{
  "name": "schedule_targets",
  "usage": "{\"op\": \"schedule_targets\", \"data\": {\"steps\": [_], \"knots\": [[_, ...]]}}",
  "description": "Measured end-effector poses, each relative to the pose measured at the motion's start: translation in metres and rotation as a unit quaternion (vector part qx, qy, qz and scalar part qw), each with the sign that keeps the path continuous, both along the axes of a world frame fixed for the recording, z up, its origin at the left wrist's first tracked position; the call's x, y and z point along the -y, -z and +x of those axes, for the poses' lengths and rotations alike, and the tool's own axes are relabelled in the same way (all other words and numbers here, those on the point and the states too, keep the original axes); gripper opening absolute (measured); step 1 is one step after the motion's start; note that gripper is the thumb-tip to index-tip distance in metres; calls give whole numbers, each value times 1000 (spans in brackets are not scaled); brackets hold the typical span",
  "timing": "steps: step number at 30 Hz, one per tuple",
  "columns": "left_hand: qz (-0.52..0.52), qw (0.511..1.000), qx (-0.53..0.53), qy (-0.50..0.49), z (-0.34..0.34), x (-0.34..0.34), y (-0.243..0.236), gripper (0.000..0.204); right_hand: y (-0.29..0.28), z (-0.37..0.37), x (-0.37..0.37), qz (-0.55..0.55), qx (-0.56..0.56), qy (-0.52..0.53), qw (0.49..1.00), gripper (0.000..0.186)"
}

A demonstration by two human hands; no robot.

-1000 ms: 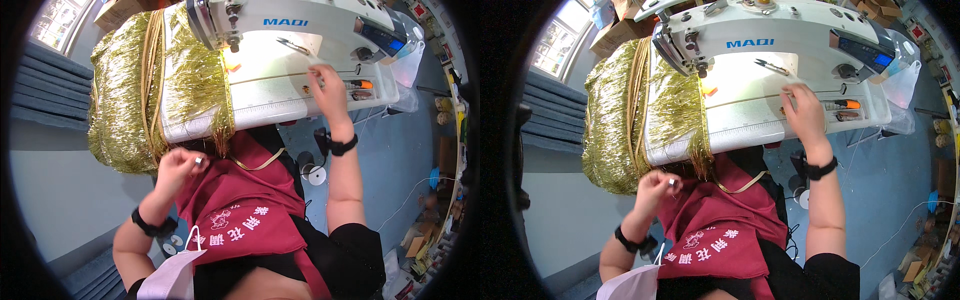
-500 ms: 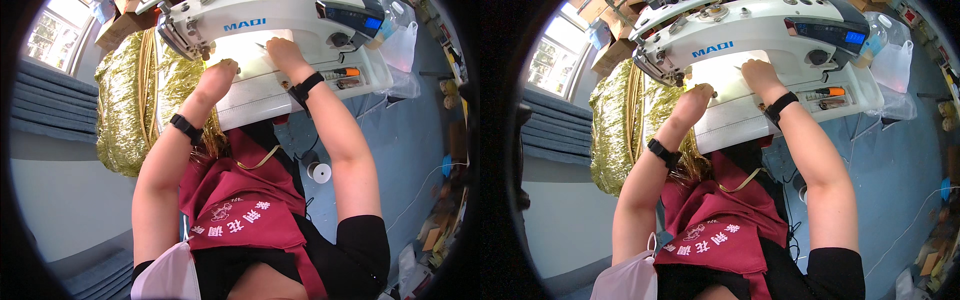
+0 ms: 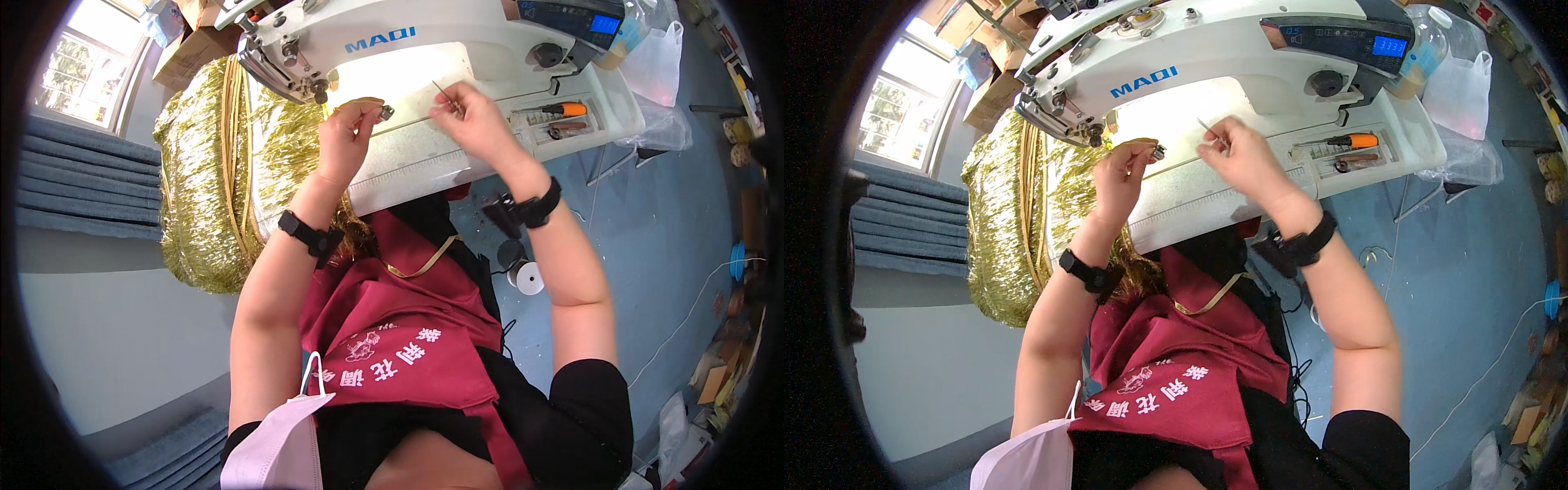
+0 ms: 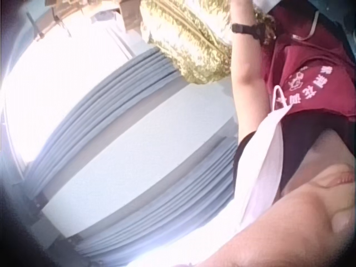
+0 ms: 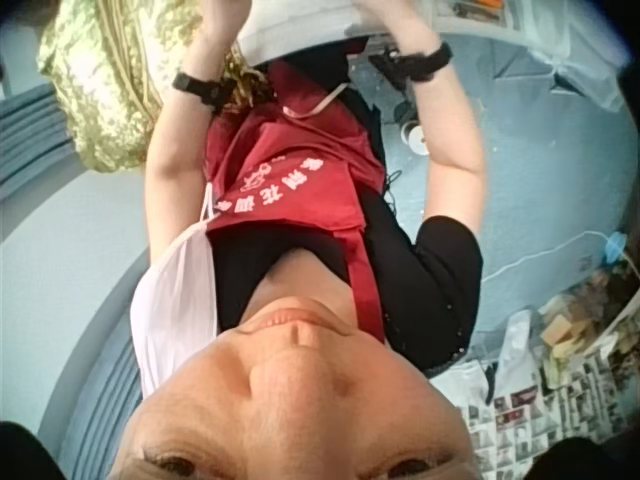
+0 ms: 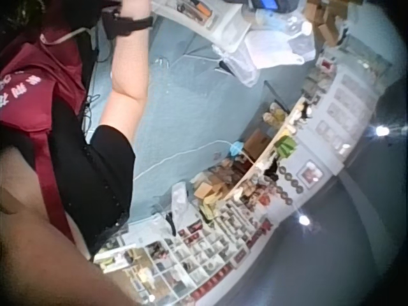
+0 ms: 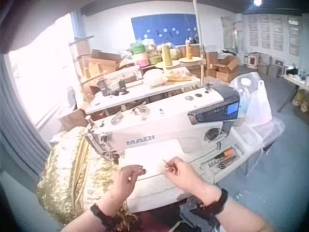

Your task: The person feeds a gold tinsel fabric through a sewing machine, guides it under the presser foot, and sews along the edge. They pause to adjust the fabric, thread the needle, and trim threads with scissors.

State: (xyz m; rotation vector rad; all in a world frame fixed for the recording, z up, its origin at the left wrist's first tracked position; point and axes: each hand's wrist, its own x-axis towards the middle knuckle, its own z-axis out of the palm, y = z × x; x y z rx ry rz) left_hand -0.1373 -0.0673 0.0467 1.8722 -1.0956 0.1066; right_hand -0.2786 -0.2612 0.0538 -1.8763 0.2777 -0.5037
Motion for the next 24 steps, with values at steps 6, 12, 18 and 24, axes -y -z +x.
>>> {"op": "schedule_targets", "data": {"steps": [6, 12, 18, 24], "knots": [[-42, 997, 43, 54, -21, 3, -8, 8, 13, 3, -38, 246, 29, -47, 968, 30], [-89, 994, 57, 37, -24, 8, -7, 11, 5, 5, -40, 316, 22, -59, 947, 25], [-76, 985, 147, 43, -21, 9, -7, 13, 6, 7, -39, 417, -10, -72, 906, 22], [-56, 980, 181, 64, -16, 8, -6, 16, 8, 8, -43, 429, 3, -54, 902, 22]]}}
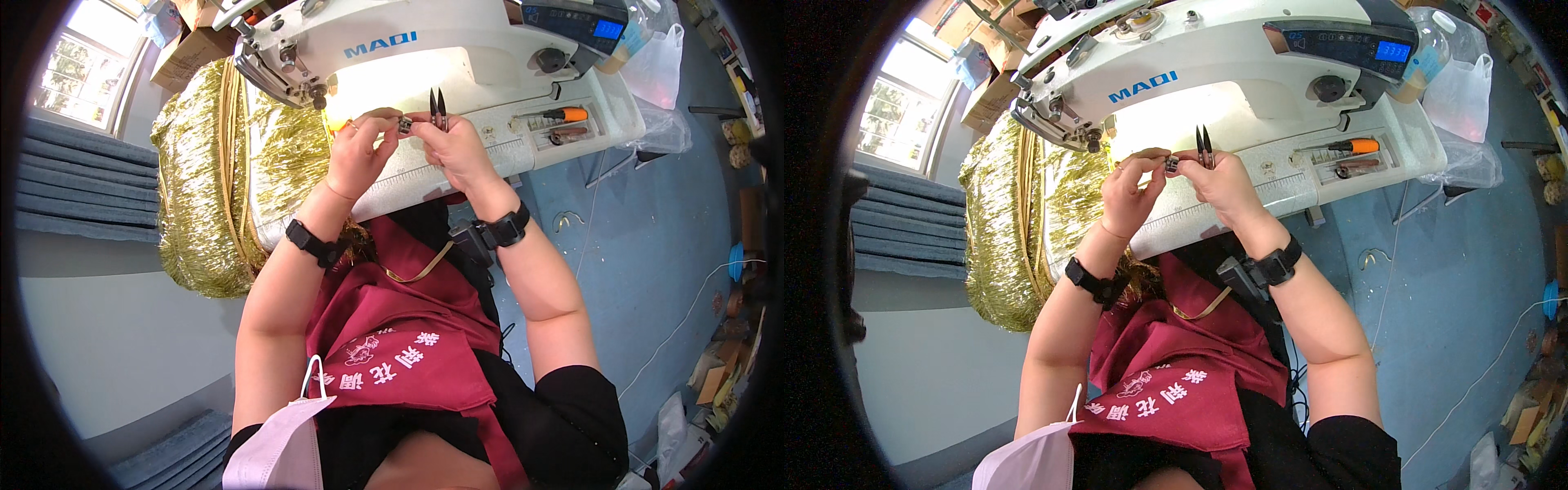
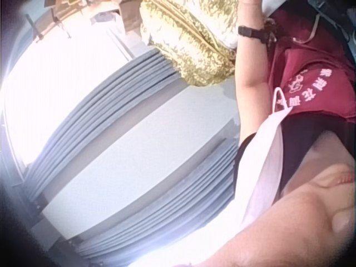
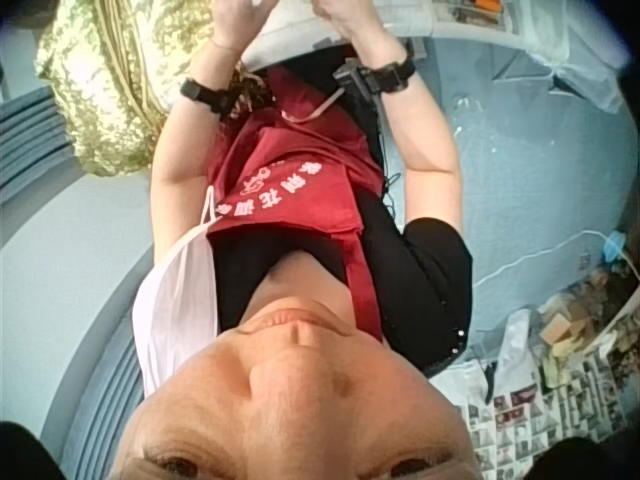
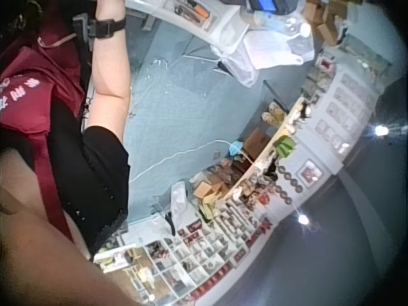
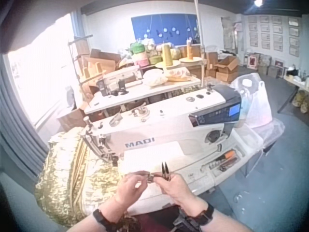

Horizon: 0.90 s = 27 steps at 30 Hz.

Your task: The person feeds a gold tinsel fabric through a sewing machine, guides it under the presser foot, and sews along the edge. They pause to adjust the fabric, thread the needle, and trim threads with scissors.

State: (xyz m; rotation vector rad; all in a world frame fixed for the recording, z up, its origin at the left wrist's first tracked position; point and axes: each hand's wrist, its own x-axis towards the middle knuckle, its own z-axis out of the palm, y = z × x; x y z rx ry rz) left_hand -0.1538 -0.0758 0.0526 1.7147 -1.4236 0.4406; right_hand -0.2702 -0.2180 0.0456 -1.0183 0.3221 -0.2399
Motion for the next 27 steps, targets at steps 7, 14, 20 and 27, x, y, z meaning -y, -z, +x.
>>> {"op": "schedule_targets", "data": {"steps": [7, 14, 20, 27], "knots": [[31, 999, 32, -27, 8, 2, 3, 15, 4, 13, -6, 45, 15, 35, 998, 25], [46, 998, 34, -39, 9, 2, 2, 11, 11, 23, -7, 66, 3, 41, 997, 19], [81, 994, 64, -30, 11, -3, -1, 15, 19, 22, -6, 94, 26, 21, 995, 16], [49, 997, -36, -47, 13, 4, 13, 9, 28, 21, 3, 24, -41, 27, 998, 18]]}}
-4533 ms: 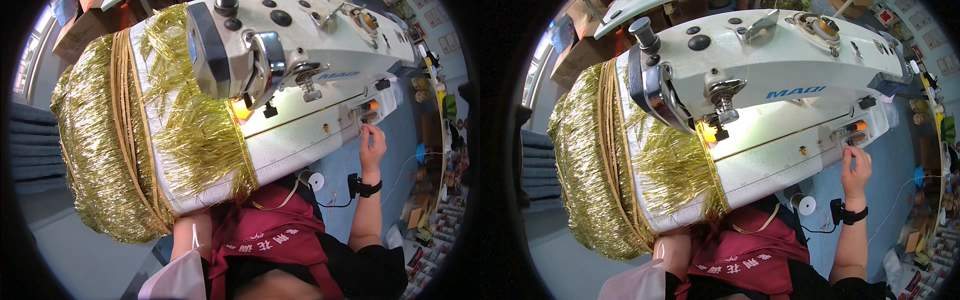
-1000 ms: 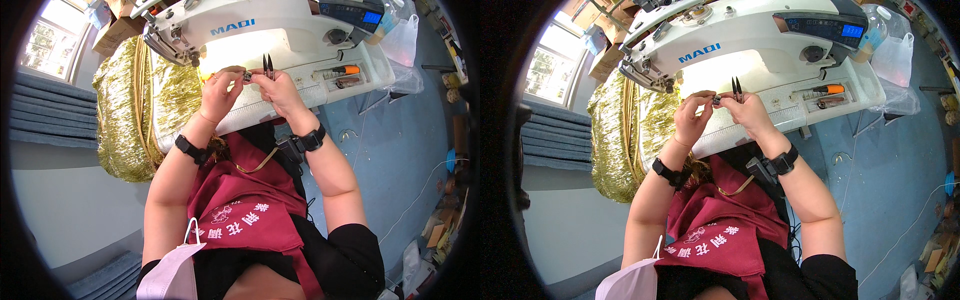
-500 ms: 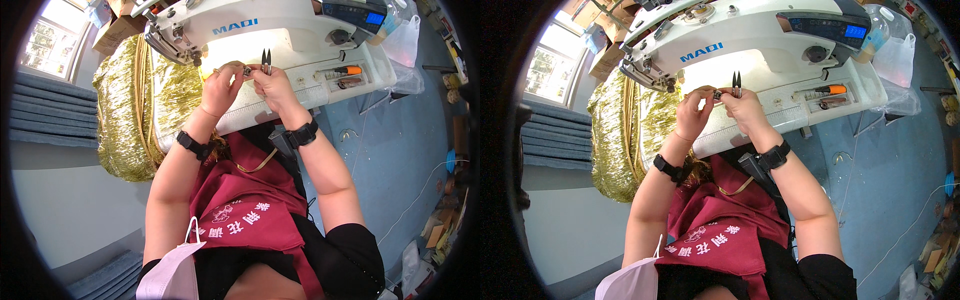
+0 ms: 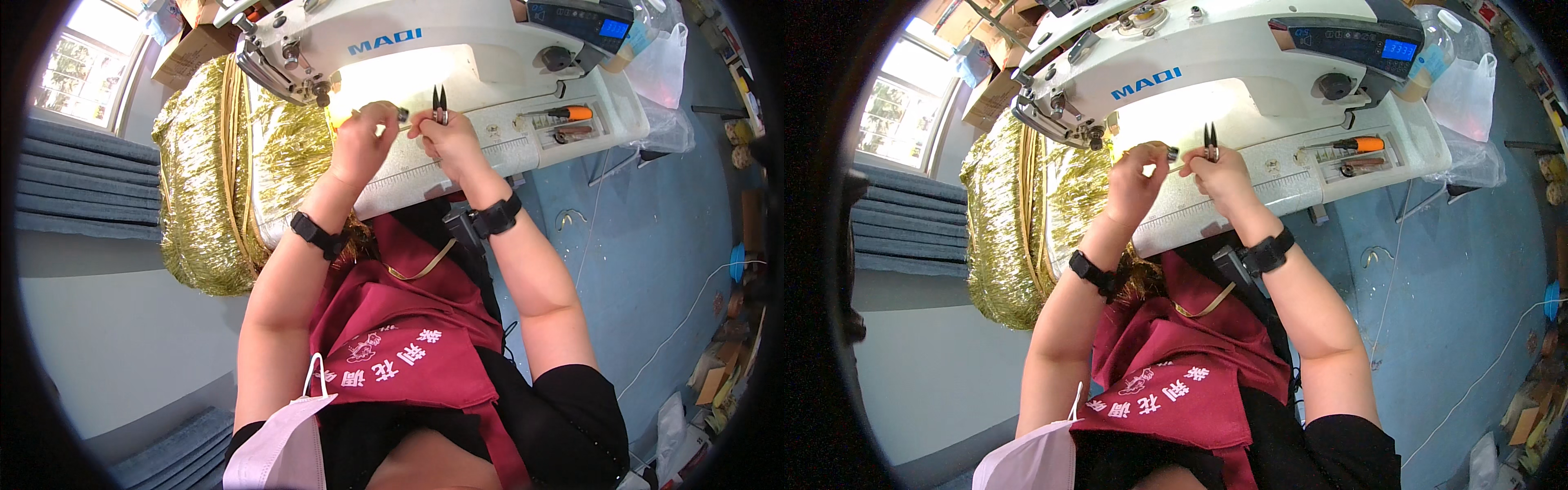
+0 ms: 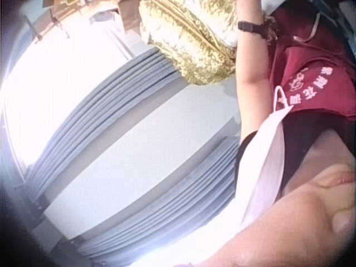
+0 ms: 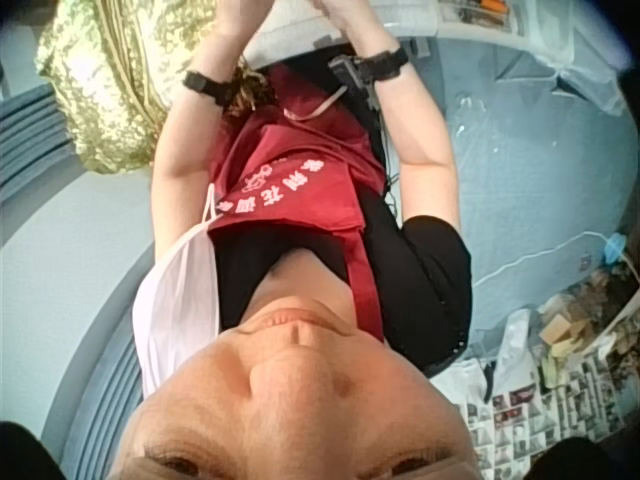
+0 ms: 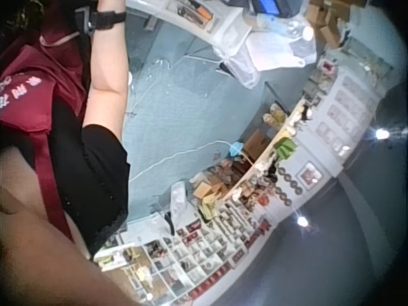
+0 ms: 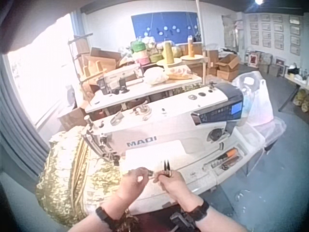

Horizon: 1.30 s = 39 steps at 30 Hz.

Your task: The person feeds a gold tinsel fabric through a sewing machine, guides it under the presser foot, and sews along the edge. They pause to adjust the fabric, thread the needle, and trim threads with scissors.

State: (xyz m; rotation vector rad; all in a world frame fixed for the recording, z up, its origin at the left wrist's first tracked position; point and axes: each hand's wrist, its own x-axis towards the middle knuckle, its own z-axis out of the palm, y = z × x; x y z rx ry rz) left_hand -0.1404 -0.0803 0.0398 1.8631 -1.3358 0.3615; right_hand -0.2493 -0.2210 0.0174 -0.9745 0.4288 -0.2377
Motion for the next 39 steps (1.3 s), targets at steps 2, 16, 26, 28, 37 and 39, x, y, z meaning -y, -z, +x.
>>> {"op": "schedule_targets", "data": {"steps": [2, 16, 26, 28, 37, 39], "knots": [[-6, 998, -46, -37, -1, 2, 4, 8, -1, -2, 6, 30, -32, -10, 999, 18], [425, 893, 119, -85, 9, 21, -22, 12, -157, -30, 98, -814, 8, 315, 488, 27], [376, 914, 140, -60, 4, 19, -12, 12, -173, 23, 154, -911, -53, 302, 276, 14], [371, 916, 140, -55, 4, 19, -12, 12, -174, 28, 159, -915, -72, 290, 271, 13], [318, 942, 52, -97, 13, 15, -12, 15, -136, -34, 93, -789, 41, 350, 503, 20], [288, 952, 29, -97, 18, 13, -12, 15, -98, -38, 61, -759, 42, 256, 597, 19]]}}
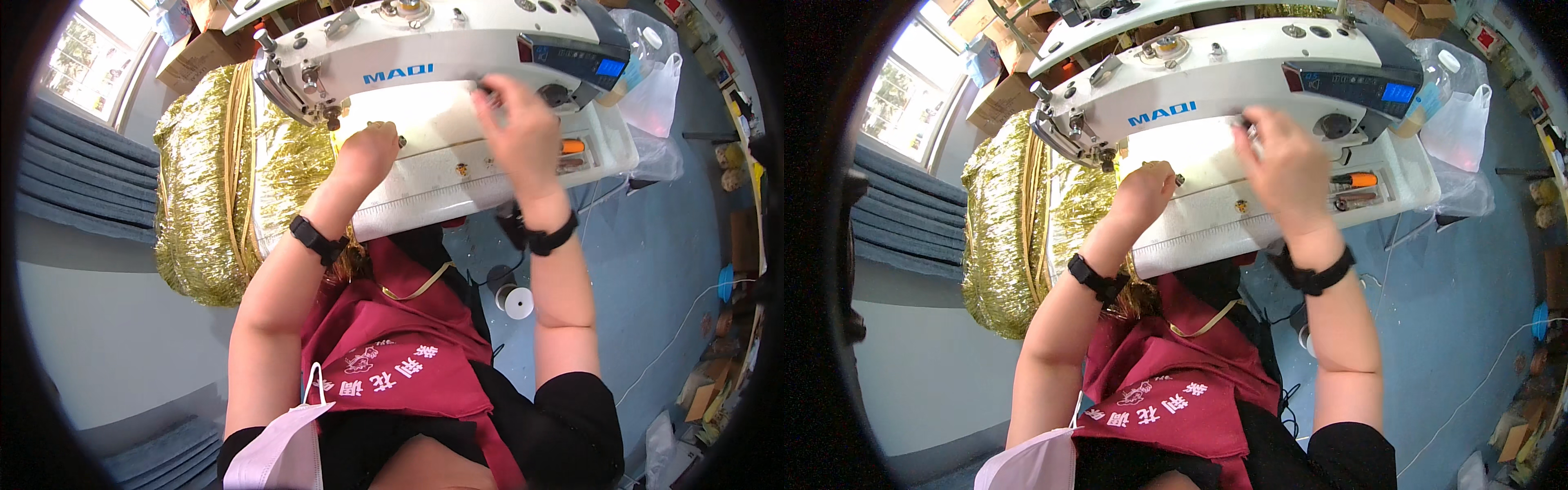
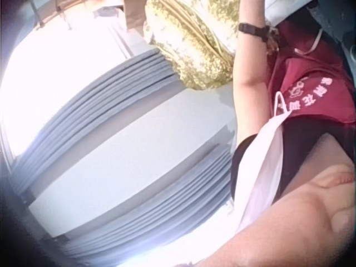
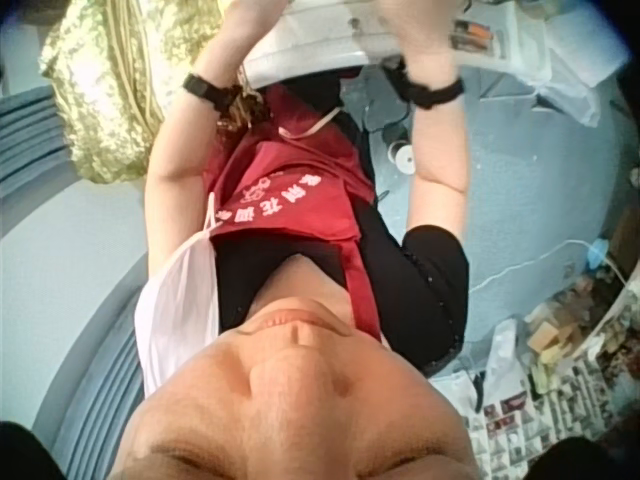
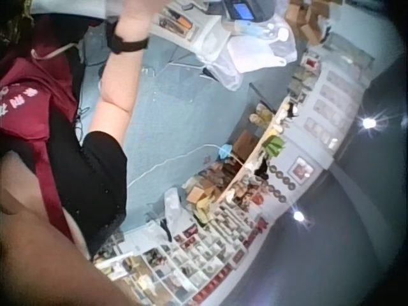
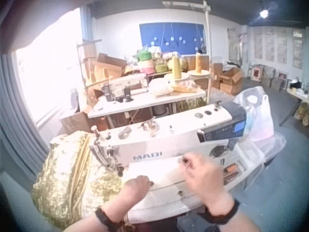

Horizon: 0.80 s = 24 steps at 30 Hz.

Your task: The person feeds a gold tinsel fabric through a sewing machine, guides it under the presser foot, and sews along the edge. They pause to adjust the fabric, thread the needle, and trim threads with scissors.

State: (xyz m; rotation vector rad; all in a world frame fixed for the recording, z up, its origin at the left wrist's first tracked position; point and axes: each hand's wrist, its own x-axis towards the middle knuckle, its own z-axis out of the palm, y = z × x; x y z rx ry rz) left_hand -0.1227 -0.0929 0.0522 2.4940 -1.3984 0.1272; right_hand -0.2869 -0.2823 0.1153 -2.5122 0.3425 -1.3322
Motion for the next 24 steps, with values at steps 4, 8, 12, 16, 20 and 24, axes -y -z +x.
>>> {"op": "schedule_targets", "data": {"steps": [4, 8, 12, 16, 20, 24], "knots": [[-25, 997, 72, 27, -1, -7, 0, 12, 75, 12, -23, 121, -141, -24, 982, 23], [-3, 994, 99, 37, 4, -4, 0, 14, 110, 28, -13, 120, -230, -22, 966, 36], [7, 994, 113, 4, 8, -1, 8, 16, 110, 31, -15, 45, -150, 8, 988, 35], [3, 996, 83, -21, 7, -2, 23, 16, 103, 25, -29, 36, -85, -52, 994, 27], [-98, 995, -22, -25, 6, 2, 29, 12, 101, 31, -44, 209, -115, -199, 951, 23], [-151, 959, -231, -57, -2, 4, 20, 10, 101, 40, -56, 313, -46, -208, 926, 26]]}}
